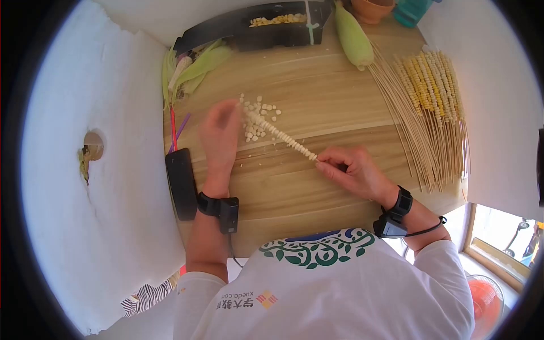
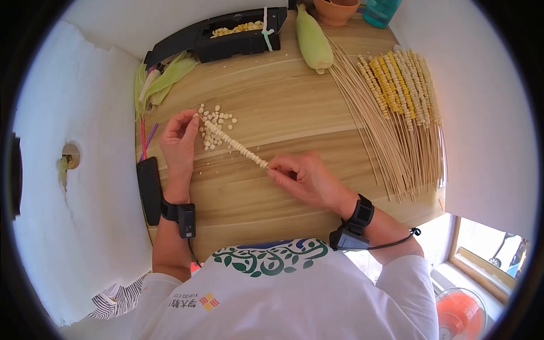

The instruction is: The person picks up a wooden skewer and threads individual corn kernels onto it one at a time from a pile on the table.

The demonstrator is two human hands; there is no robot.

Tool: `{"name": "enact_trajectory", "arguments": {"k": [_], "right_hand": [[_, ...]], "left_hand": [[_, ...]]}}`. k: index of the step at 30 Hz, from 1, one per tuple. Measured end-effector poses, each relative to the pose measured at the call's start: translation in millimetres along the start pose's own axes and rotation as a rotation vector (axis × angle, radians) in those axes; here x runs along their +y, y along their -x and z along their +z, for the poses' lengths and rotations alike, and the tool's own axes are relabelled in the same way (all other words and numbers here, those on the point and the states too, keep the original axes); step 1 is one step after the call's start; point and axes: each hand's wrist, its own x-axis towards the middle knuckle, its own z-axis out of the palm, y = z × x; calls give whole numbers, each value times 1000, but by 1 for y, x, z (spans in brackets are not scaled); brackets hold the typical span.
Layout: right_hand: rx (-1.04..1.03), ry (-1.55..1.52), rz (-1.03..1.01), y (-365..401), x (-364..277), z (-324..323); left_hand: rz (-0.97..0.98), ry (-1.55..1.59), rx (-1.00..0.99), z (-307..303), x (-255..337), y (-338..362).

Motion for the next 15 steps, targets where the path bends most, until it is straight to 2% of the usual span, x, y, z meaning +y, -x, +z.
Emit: {"name": "enact_trajectory", "arguments": {"k": [15], "right_hand": [[26, 3, 1, -1, 1, 1]], "left_hand": [[-36, 33, -17, 2, 4, 2]]}}
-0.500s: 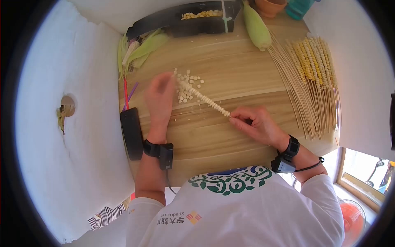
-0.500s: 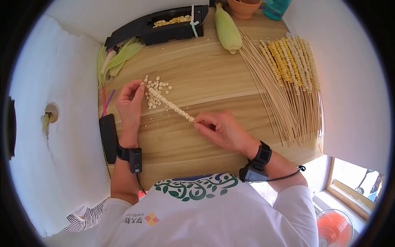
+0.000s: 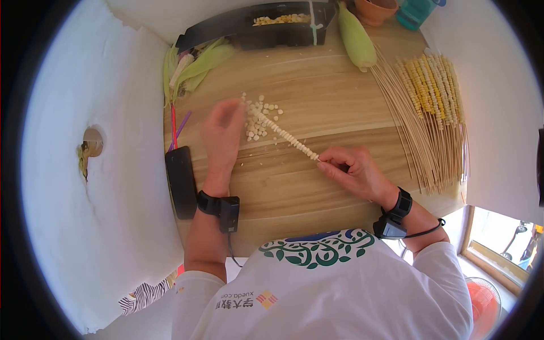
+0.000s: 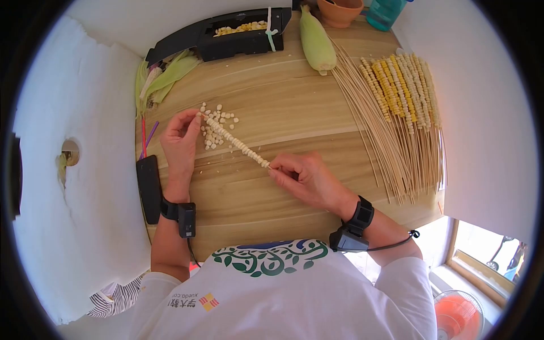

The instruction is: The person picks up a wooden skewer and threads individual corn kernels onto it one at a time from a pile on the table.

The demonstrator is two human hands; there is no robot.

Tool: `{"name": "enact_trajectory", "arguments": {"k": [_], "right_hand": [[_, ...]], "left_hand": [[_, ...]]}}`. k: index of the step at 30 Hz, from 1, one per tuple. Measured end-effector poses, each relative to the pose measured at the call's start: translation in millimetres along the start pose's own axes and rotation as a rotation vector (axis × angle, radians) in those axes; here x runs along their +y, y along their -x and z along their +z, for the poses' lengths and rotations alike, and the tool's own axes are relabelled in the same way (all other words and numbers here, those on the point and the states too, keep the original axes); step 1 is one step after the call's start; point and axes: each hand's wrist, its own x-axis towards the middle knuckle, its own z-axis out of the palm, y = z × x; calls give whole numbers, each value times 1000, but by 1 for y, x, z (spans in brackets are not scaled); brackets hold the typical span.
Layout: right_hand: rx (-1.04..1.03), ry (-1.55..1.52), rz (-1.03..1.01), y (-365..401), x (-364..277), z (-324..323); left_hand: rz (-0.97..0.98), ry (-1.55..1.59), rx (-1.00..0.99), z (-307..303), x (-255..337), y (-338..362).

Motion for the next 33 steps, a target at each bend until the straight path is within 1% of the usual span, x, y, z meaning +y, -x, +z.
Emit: {"name": "enact_trajectory", "arguments": {"k": [9, 12, 15, 20, 27, 33], "right_hand": [[-6, -4, 10, 0, -3, -1], [-21, 22, -15, 0, -4, -2], [-15, 5, 11, 1, -3, -1], [-10, 3, 28, 0, -4, -1], [-23, 36, 13, 0, -3, -1], [-16, 20, 24, 0, -3, -1]], "left_hand": [[21, -33, 5, -1, -2, -1], [12, 21, 5, 0, -3, -1], [-11, 53, 0, 0, -2, -1], [18, -3, -6, -1, -3, -1], [35, -4, -9, -2, -4, -2], [-9, 58, 1, -1, -2, -1]]}}
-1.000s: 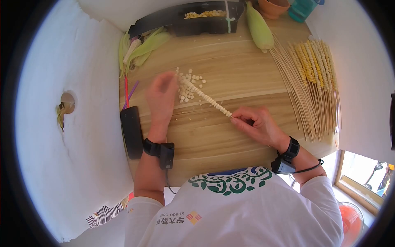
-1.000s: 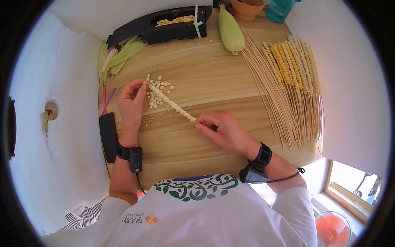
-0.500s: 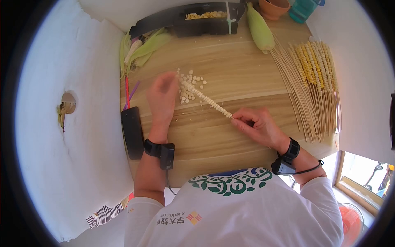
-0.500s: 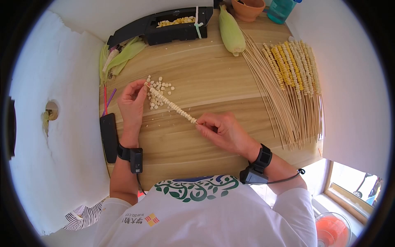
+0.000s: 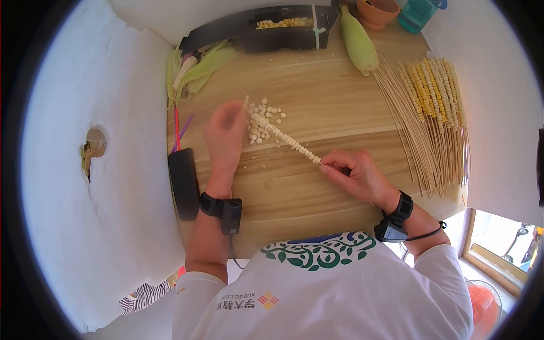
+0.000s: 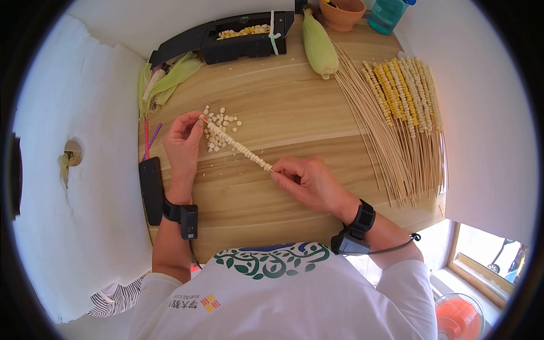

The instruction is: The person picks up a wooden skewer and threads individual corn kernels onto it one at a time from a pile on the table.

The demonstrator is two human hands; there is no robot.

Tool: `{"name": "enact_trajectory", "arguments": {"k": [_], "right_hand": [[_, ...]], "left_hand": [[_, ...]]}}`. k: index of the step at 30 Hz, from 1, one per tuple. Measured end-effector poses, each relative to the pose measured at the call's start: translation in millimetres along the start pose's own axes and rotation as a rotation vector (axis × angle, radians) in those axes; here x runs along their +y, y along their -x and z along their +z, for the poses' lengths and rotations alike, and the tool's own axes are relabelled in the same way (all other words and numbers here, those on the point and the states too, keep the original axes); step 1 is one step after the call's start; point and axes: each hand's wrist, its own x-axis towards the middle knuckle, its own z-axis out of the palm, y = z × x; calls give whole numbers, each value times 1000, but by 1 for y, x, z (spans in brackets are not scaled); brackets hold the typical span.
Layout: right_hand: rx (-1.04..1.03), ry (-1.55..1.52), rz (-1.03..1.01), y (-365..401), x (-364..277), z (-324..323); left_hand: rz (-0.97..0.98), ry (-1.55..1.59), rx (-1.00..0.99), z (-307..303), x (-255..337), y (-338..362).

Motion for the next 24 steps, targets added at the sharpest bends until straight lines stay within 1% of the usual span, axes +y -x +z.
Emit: {"name": "enact_trajectory", "arguments": {"k": [15, 20, 24], "right_hand": [[11, 9, -6, 0, 1, 1], [9, 1, 7, 0, 1, 1], [19, -6, -9, 0, 2, 2]], "left_hand": [[11, -48, 7, -1, 0, 0], [113, -226, -6, -1, -2, 1], [95, -175, 13, 0, -3, 0]]}}
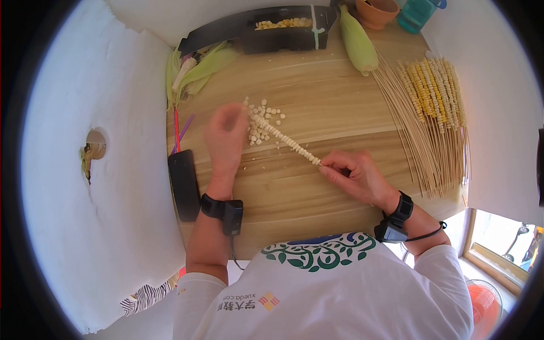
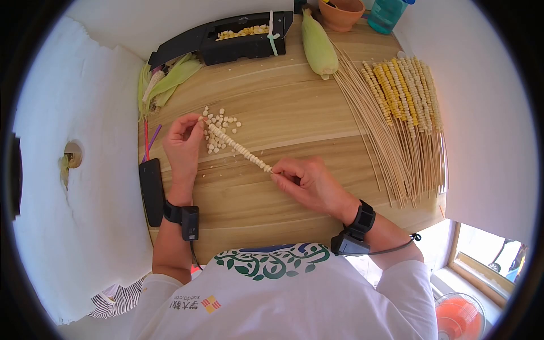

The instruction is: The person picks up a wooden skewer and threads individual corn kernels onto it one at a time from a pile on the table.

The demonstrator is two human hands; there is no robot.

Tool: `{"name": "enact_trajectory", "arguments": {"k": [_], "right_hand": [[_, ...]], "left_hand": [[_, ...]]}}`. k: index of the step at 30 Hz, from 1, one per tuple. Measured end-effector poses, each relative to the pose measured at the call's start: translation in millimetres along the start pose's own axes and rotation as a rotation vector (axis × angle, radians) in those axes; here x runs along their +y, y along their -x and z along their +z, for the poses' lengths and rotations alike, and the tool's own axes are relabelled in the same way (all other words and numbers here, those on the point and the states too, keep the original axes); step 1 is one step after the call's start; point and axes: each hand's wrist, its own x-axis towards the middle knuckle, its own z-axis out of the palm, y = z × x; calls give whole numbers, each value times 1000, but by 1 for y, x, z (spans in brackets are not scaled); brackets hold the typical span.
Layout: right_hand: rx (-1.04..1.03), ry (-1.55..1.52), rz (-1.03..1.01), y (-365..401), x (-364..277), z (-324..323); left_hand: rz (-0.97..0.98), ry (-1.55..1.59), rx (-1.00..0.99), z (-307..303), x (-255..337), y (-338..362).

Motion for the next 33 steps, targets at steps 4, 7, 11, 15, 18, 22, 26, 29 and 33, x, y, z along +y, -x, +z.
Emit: {"name": "enact_trajectory", "arguments": {"k": [4, 7, 11, 15, 18, 22, 26, 29, 33], "right_hand": [[-2, 10, -31, 0, 0, -1], [-3, 2, -32, 0, 0, 0], [-7, -6, -20, 0, 1, 0], [-4, -12, -17, 0, 2, 0], [-6, -5, -16, 0, 2, 0], [-3, -5, -26, 0, 3, 0], [-1, -3, -29, 0, 2, 0], [-4, 1, -19, 0, 1, 0], [-1, 1, -17, 0, 0, 0]], "left_hand": [[-72, 101, 25, 1, 5, 0], [-94, 137, 25, 1, 7, 0], [-92, 140, 26, 0, 4, -1], [-94, 136, 22, 0, 3, -1], [-78, 139, 22, 0, -2, -1], [-82, 128, 3, -1, 0, -1], [-70, 133, -9, -1, 1, -1], [-77, 135, -7, -1, 0, 0], [-79, 91, -9, -2, 1, 0]]}}
